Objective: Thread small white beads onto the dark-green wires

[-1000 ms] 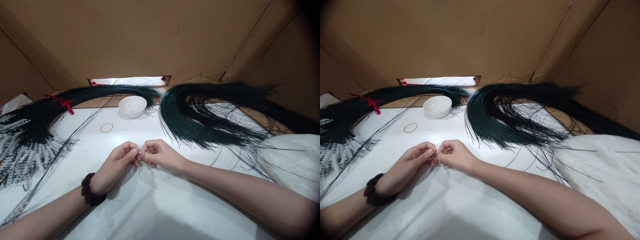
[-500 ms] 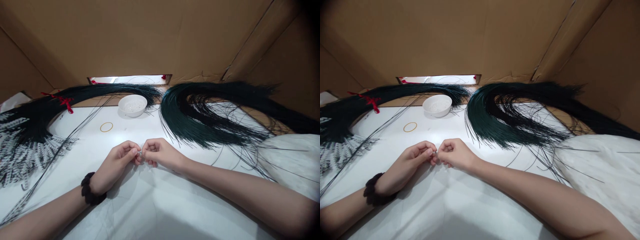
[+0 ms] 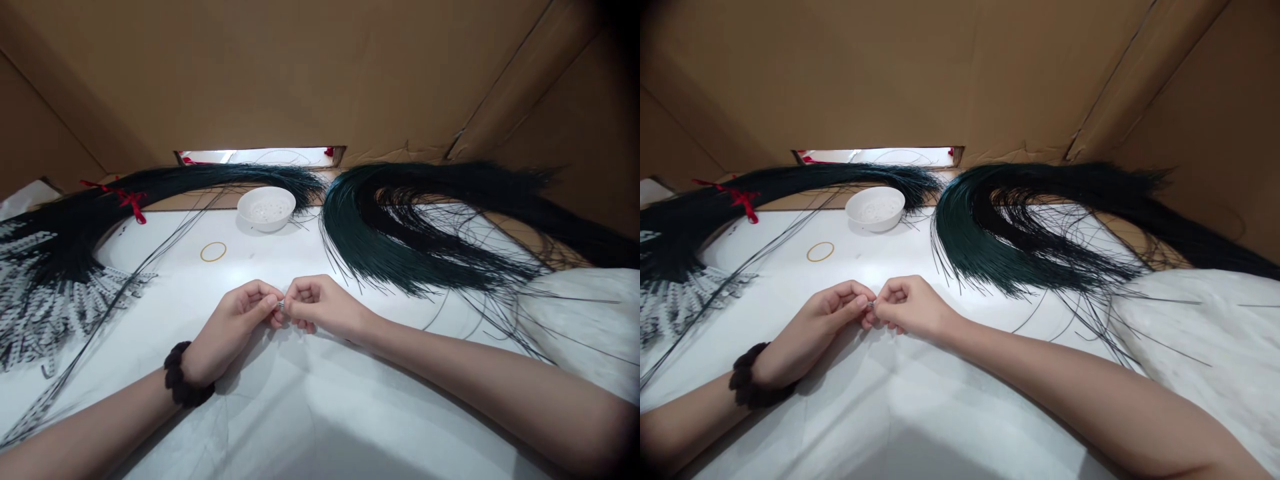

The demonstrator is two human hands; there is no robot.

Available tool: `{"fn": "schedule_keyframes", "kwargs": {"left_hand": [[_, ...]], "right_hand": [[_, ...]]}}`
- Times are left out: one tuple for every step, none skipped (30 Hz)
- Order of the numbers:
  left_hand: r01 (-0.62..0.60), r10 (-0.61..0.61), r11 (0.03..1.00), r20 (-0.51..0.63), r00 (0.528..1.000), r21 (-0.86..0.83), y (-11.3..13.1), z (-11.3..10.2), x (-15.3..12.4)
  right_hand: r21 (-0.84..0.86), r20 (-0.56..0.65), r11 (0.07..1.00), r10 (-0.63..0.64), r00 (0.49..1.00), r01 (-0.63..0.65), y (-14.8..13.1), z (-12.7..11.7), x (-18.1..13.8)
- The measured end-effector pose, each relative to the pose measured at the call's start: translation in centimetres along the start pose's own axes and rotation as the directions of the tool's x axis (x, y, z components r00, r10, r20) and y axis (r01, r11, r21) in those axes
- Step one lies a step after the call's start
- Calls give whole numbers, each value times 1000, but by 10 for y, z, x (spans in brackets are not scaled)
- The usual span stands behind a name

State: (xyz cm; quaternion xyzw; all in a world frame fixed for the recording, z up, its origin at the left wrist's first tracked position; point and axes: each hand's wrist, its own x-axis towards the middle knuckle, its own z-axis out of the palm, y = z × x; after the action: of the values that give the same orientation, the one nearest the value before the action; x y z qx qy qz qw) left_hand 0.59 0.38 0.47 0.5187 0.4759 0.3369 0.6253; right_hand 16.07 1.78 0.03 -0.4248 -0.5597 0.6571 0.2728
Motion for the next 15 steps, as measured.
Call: {"fn": "schedule_keyframes", "kwargs": {"left_hand": [[-2,2,1000,0,1000,1,0,0,0],[-4,4,1000,1,1000,4,0,0,0],[-5,5,1000,3,1000,9,0,0,0],[-8,8,1000,4,1000,16,0,0,-1],[-10,10,1000,4,1000,25,0,0,-1],[-13,12,999,3,1000,35,0,0,-1],[-15,15,999,0,1000,44,-1,-1,-1],[-18,18,998,-4,1000,53,-1,-1,-1],[-19,19,998,-10,1000,59,-1,-1,-2],[-19,20,998,-16,1000,64,-1,-1,-2],[-18,19,998,-22,1000,66,-1,0,-2],[-17,18,998,-28,999,68,-1,0,-3],[-17,19,998,-34,999,67,-2,0,-3],[-17,20,998,-38,999,67,-2,0,-3],[-18,21,998,-41,999,68,-3,0,-3]], "right_hand": [[0,0,1000,-2,1000,2,0,0,0],[1,0,1000,-4,1000,4,0,0,0],[2,-1,1000,-4,1000,4,1,0,0],[2,-3,1000,-4,1000,4,1,1,1],[2,-4,1000,-7,1000,7,1,1,1],[1,-5,1000,-10,1000,10,1,1,1],[1,-5,1000,-12,1000,12,1,1,1],[-1,-5,1000,-11,1000,11,0,1,1],[-2,-7,1000,-8,1000,8,0,1,1],[-2,-9,1000,-5,1000,5,0,1,1],[-2,-12,1000,-1,1000,1,0,1,1],[-2,-14,1000,0,1000,0,0,1,1],[-3,-15,1000,-1,1000,1,0,1,0],[-5,-15,1000,-3,1000,2,0,1,0],[-7,-13,1000,-5,1000,5,0,1,0]]}}
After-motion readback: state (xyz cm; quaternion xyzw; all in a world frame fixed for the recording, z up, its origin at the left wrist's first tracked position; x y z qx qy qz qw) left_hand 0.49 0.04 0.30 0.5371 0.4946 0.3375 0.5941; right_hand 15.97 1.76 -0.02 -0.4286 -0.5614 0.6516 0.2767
